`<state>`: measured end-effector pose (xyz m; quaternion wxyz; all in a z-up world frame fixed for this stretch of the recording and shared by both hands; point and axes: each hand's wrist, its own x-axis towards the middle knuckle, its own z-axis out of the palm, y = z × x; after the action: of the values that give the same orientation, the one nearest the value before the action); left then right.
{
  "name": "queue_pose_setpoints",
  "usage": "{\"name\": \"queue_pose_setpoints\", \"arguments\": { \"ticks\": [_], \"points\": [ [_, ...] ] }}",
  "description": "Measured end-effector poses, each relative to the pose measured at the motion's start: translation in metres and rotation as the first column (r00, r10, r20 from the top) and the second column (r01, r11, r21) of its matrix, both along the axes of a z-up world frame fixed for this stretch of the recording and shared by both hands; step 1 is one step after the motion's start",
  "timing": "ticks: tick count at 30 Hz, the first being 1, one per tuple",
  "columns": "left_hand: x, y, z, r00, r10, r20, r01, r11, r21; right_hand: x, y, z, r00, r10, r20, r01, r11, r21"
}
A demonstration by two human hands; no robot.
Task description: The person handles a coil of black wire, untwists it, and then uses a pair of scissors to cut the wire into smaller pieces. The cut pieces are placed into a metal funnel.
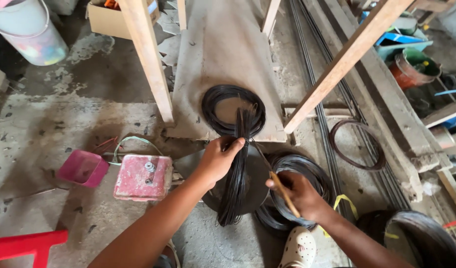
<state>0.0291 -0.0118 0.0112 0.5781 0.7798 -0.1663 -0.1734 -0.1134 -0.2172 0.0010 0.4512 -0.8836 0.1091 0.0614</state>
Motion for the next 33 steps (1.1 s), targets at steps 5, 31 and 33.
{"name": "queue_pose_setpoints", "arguments": {
  "ticks": [5,31,33],
  "points": [
    [-0.001,0.000,0.008,0.997,-0.009,-0.077,0.011,1.000,0.023,-0.003,0.007,0.003,0.996,0.054,-0.070,0.021,0.626,0.779],
    [-0.001,-0.002,-0.005,0.999,0.008,-0.037,-0.011,0.997,-0.081,-0.004,-0.007,-0.003,0.931,0.254,0.262,0.125,0.451,-0.884],
    [-0.003,-0.005,-0.006,0.998,0.046,-0.036,-0.048,0.996,-0.072,-0.004,-0.003,0.000,0.926,0.256,0.277,0.123,0.488,-0.864]
  ]
}}
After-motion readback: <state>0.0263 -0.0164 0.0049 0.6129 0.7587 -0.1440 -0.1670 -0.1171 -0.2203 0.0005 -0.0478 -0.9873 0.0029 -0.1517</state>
